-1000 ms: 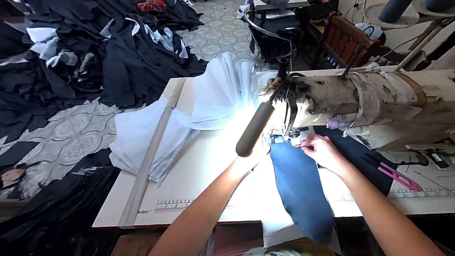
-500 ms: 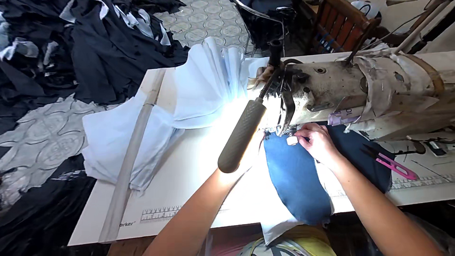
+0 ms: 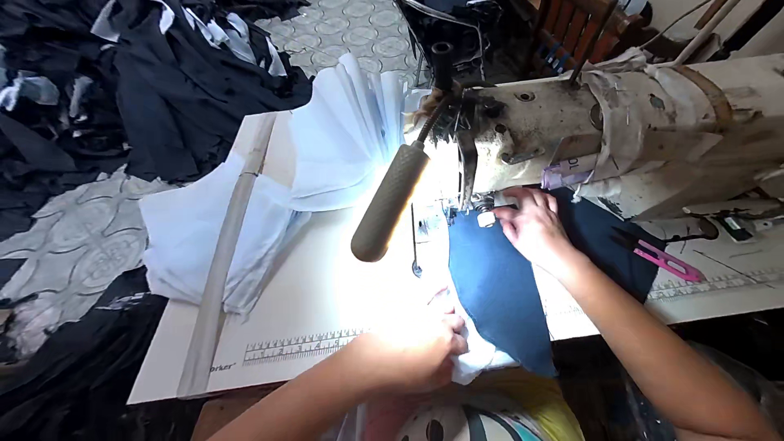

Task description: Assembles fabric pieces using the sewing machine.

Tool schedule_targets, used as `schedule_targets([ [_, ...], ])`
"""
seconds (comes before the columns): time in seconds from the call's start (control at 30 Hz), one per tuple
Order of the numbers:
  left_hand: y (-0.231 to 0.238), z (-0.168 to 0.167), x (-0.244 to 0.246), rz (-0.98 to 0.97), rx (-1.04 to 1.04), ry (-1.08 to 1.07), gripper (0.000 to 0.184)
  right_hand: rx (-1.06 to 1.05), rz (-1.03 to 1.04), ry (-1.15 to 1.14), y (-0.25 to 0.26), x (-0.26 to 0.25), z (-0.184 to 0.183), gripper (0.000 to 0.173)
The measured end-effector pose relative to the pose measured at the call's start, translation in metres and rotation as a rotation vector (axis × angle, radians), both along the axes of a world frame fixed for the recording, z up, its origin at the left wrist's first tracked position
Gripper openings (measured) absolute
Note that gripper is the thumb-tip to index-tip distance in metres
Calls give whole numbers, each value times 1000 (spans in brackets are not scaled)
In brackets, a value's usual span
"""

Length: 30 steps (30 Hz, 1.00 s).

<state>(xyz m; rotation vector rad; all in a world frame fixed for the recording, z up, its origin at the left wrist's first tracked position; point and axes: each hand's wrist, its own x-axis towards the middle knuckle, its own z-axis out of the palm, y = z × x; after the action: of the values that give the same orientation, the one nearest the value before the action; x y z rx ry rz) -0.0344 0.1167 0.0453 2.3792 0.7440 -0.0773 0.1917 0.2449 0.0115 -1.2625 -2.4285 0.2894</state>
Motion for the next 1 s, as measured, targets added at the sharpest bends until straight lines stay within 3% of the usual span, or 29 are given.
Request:
schedule_targets([
  [0.07, -2, -11, -6, 68, 21, -156, 42, -75, 118, -101, -38, -6, 12, 36],
  [0.13, -11, -20, -7, 140, 92, -269, 55, -38, 211, -48, -88, -11, 4, 53],
  [0.23, -26, -33, -2, 282, 289, -356, 49, 231, 122, 23, -138, -4, -24, 54],
  [0.33, -32, -40, 8, 414, 542, -307, 19, 348, -29, 41, -154, 20, -51, 57],
  [0.37, -34, -38, 13, 428, 551, -269, 24, 374, -71, 50, -156, 29, -60, 60],
  [0.47, -34, -36, 32, 434, 574, -224, 40, 497, -161, 105, -156, 51, -84, 46],
  [0.57, -25, -44, 54, 438, 680, -229, 31, 614, -108, 194, -148, 61, -100, 27],
  [0.67, -16, -53, 57, 409, 728, -242, 12, 651, -47, 258, -143, 65, -110, 25],
  [0.73, -19, -55, 46, 373, 732, -288, 13, 651, -32, 290, -142, 66, -112, 19],
  [0.87, -28, -57, 20, 357, 737, -263, 24, 659, -24, 315, -142, 67, -115, 27],
  [1.0, -27, -60, 26, 347, 758, -285, 27, 667, -11, 309, -141, 67, -116, 20],
])
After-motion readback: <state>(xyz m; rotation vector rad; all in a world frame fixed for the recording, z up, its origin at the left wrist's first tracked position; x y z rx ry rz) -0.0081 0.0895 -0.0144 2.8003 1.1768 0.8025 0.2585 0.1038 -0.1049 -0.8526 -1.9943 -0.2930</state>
